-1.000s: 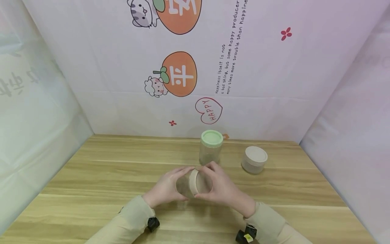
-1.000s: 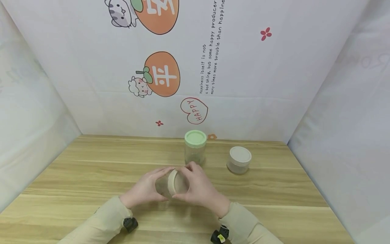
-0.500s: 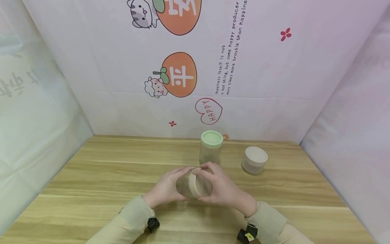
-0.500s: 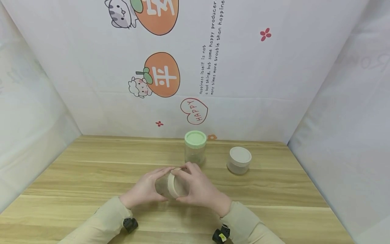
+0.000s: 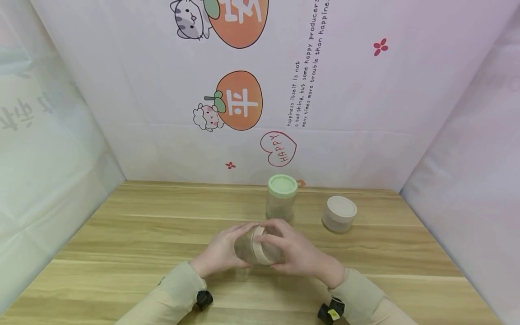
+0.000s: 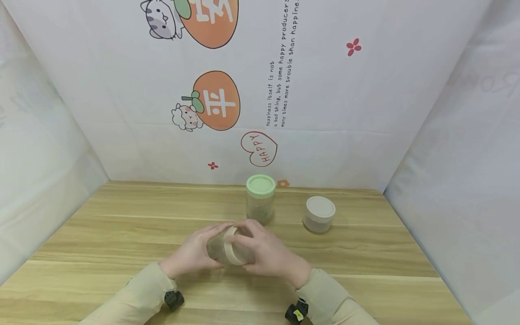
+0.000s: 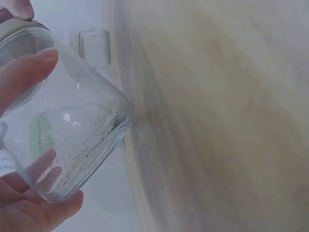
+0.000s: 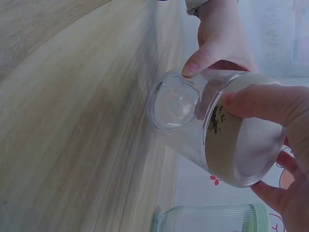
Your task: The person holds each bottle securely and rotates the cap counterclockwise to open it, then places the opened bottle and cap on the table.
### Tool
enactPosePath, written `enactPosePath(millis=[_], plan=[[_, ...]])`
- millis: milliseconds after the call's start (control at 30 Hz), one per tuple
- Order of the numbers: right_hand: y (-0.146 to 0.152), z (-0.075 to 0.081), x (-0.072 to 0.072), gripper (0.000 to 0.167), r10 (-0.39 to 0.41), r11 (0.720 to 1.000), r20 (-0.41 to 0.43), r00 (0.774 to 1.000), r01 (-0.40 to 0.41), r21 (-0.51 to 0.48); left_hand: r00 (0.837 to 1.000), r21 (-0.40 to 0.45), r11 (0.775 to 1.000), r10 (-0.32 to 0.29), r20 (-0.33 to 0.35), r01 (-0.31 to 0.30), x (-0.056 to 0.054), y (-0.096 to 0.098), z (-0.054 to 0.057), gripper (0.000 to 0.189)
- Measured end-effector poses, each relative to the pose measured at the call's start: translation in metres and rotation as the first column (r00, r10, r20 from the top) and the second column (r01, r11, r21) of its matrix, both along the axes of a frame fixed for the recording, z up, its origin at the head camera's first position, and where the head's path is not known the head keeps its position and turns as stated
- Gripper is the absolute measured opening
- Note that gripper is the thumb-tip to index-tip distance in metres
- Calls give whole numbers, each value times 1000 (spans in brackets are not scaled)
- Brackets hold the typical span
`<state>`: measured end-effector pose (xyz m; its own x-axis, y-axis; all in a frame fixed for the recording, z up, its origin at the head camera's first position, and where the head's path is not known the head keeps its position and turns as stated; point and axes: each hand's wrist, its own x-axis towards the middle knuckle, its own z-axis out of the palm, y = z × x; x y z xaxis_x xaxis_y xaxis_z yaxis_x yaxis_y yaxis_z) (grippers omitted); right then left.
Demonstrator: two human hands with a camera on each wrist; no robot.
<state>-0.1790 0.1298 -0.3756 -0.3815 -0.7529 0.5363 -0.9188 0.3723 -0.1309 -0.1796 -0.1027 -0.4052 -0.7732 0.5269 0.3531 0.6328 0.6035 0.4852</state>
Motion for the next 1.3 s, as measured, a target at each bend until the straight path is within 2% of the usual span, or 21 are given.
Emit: enactPosePath(millis=[67,133,200,267,333,433,567,633,867,1000,1167,1300], plan=[[0,0,-1,80,20,1000,4,1000,-20,0,1000,-2,1000,1,-3,-1,0,0,0,98],[1,1,-1,80,34,999,48,998,-34,-5,1000,-4,1000,7,-2,-7,0,0,1,97],[2,0,0,79,26,999,125,992,-22,-30,1000,-9,1000,14,5,-14,1,0,0,98],[2,-1,2,76,-7,996,246,969,28,-82,1000,-10,1000,20,7,-20,2,1,0,98],[2,-1,3,72,-60,983,374,926,120,-140,1000,-4,1000,23,10,-23,2,1,0,98],[0,2,5,65,-142,940,552,822,287,-184,1000,11,1000,20,8,-20,1,2,-1,99],[-3,6,6,62,-237,896,668,705,425,-130,1000,24,1000,20,12,-20,0,2,-2,100],[-5,7,7,63,-276,885,678,681,455,-97,1000,26,999,22,14,-22,0,1,-2,100],[-13,9,9,64,-422,841,599,680,541,-22,1000,25,1000,18,23,-19,1,1,-2,100],[-17,10,9,64,-475,817,559,680,576,-5,1000,25,1000,11,24,-11,1,1,-1,99],[-20,11,11,65,-516,807,516,684,591,24,1000,18,1000,6,13,-6,1,1,1,98],[-21,11,13,63,-516,813,505,692,582,33,1000,3,1000,9,3,-9,2,1,0,98]])
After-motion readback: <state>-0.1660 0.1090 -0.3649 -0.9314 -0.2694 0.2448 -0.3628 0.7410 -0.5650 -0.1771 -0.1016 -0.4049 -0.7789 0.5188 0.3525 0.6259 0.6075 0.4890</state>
